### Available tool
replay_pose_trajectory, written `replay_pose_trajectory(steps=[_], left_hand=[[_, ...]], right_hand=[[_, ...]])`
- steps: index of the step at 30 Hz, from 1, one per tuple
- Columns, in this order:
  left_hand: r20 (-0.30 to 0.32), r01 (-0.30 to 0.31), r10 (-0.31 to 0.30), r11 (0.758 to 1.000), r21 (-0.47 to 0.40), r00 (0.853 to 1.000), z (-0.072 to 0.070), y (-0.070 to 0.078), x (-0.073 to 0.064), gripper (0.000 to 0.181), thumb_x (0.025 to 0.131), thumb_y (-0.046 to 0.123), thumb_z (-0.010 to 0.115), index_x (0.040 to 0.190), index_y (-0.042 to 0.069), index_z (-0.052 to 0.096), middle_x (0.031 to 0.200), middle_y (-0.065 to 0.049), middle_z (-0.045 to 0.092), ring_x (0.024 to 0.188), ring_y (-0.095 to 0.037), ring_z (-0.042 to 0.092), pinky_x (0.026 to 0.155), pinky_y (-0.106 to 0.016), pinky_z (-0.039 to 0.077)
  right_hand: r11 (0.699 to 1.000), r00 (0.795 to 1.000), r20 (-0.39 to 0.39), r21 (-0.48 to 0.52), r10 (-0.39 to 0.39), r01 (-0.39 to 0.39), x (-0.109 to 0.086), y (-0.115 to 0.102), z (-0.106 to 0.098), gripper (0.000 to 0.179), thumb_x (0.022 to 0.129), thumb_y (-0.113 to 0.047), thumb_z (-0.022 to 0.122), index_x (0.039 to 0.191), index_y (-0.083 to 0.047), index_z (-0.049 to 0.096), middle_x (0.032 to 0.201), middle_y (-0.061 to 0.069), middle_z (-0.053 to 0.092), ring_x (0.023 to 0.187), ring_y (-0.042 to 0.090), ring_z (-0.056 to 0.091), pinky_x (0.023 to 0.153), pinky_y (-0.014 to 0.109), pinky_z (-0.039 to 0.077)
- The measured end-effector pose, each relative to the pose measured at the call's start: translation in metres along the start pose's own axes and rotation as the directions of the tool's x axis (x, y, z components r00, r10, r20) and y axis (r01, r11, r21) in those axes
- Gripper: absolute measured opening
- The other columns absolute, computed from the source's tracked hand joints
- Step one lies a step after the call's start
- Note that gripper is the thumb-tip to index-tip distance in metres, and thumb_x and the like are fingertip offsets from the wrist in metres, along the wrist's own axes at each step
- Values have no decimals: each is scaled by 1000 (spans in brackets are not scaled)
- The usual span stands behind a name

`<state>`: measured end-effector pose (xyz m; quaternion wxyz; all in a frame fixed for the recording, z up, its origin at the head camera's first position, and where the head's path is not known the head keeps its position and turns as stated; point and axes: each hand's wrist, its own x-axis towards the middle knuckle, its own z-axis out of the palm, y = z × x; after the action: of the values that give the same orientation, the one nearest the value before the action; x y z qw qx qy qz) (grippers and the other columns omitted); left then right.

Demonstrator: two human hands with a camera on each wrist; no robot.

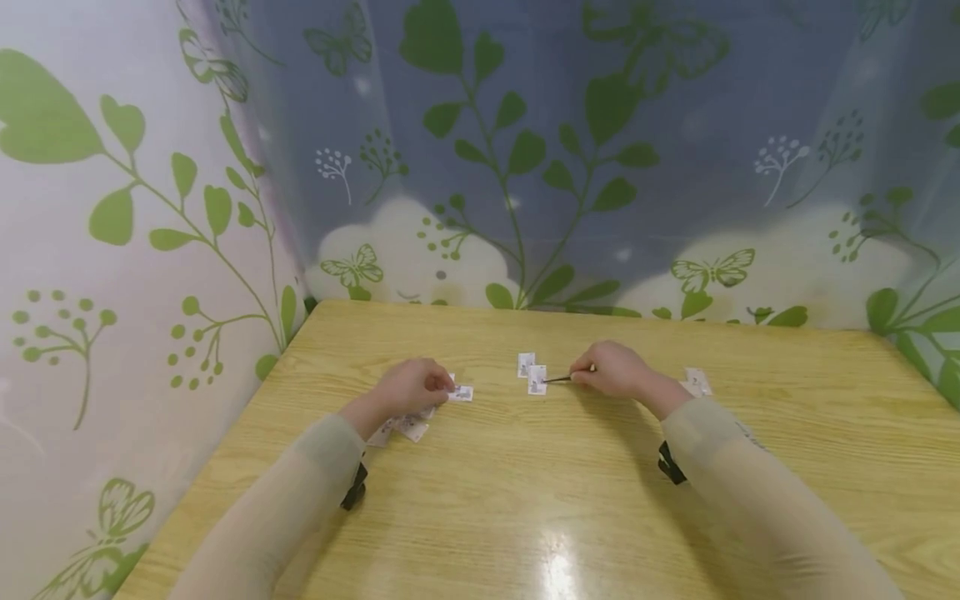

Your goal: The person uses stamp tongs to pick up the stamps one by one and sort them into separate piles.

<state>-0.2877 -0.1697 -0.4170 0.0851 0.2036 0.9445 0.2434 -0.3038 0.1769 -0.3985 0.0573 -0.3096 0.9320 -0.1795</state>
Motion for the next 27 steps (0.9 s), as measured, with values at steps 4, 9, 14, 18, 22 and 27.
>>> replay_pose_trajectory(steps=[4,9,14,18,22,27], left_hand=[[0,2,-2,1000,-2,1000,-2,1,-1,8,90,16,69,97,17,72,93,5,62,84,-14,56,77,-36,47],[-1,0,0,1000,-1,1000,-4,0,-3,8,89,16,70,97,17,71,93,5,63,86,-14,57,79,-37,48],[0,-1,1,1000,2,1000,-5,-1,-4,8,90,16,69,97,17,71,93,6,63,86,-14,58,80,-38,48],[-1,1,-1,1000,-6,1000,-5,-1,-3,8,90,15,69,98,17,71,93,5,63,87,-14,58,80,-38,48],[-8,1,-1,1000,-8,1000,-2,-1,-2,9,89,16,69,98,18,71,93,6,64,87,-14,58,80,-38,48],[-15,1,-1,1000,4,1000,2,-1,0,9,89,16,70,97,18,72,91,7,63,83,-13,57,77,-36,48]], right_hand=[[1000,1000,15,7,10,-10,-2,0,-3,18,96,-13,61,103,-6,75,92,4,72,72,13,60,69,37,48],[1000,999,21,-4,27,-27,-5,2,-8,20,96,-14,60,107,-5,74,96,7,72,80,19,65,73,40,51],[999,999,-9,2,40,-40,-1,-4,-8,24,97,-16,60,114,-4,71,111,13,69,96,29,66,82,45,51],[1000,1000,-30,15,6,-5,12,-20,-3,26,97,-19,60,116,-4,70,113,12,69,101,28,65,86,45,50],[1000,999,-31,8,-16,16,25,-40,3,24,97,-20,61,114,-7,72,109,8,70,96,24,66,83,41,51],[1000,999,-36,-6,-18,17,38,-49,16,22,97,-22,61,111,-11,74,110,6,70,97,24,66,83,41,51]])
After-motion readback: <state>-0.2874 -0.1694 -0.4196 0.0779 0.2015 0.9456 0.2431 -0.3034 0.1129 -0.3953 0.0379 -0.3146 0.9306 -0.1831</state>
